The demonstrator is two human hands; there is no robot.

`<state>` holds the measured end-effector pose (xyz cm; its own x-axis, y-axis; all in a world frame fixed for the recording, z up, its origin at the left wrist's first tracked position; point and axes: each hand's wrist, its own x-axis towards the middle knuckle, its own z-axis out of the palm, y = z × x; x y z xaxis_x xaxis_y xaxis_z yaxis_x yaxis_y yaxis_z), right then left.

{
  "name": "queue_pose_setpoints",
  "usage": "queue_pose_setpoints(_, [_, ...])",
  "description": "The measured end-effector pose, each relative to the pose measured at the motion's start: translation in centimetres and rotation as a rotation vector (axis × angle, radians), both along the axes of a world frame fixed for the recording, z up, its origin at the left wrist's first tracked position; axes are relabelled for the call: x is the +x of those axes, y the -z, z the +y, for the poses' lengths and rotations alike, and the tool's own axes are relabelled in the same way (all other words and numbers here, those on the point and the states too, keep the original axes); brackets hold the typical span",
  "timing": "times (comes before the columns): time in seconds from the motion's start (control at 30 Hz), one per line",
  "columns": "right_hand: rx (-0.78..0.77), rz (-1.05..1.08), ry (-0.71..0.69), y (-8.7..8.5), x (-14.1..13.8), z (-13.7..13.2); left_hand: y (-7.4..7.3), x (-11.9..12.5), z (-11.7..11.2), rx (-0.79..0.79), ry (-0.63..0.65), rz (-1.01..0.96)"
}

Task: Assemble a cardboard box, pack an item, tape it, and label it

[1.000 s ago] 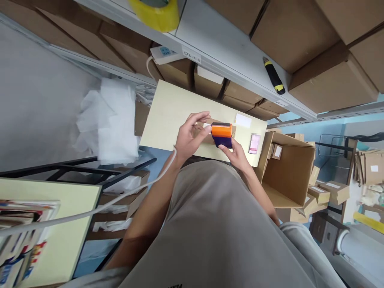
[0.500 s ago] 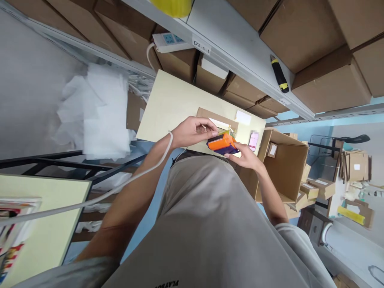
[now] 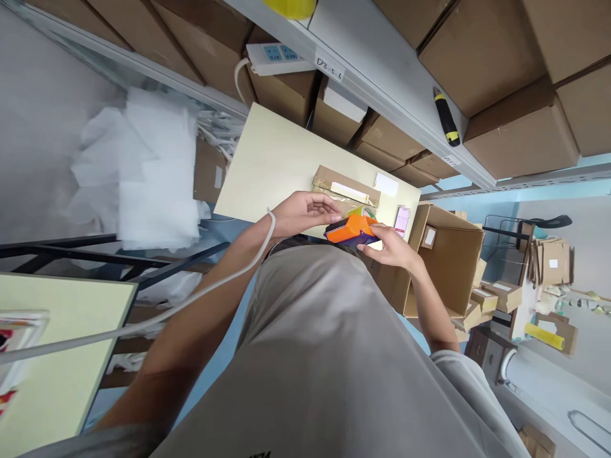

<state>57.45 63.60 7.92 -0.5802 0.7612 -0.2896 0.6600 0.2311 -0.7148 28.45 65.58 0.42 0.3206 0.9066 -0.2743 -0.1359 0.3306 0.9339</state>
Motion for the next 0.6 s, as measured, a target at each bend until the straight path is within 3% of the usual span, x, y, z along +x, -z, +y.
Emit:
queue_pose_setpoints(0.17, [-0.152,0.007,0.045,1.1,-0.7,0.4,1.6,-0.6,-0.1,0.009,0.014,-0.015])
queue_pose_setpoints(0.37, [-0.451,0.042,0.13,2.3,-1.6,2.0,4.4,0.9,-1.1,-0.079,-0.22,-0.007])
queue_pose_setpoints(0.47, [-0.622,-0.003,0.08,1.3,-0.8,3.4,5.3,0.6,-0.9,-0.075,-0.356,0.035])
queue_pose_setpoints(0.6, [-0.685,-0.196,0.109,-1.2,1.9,6.5,6.6,-2.6,1.2,-0.112,-0.483,0.158])
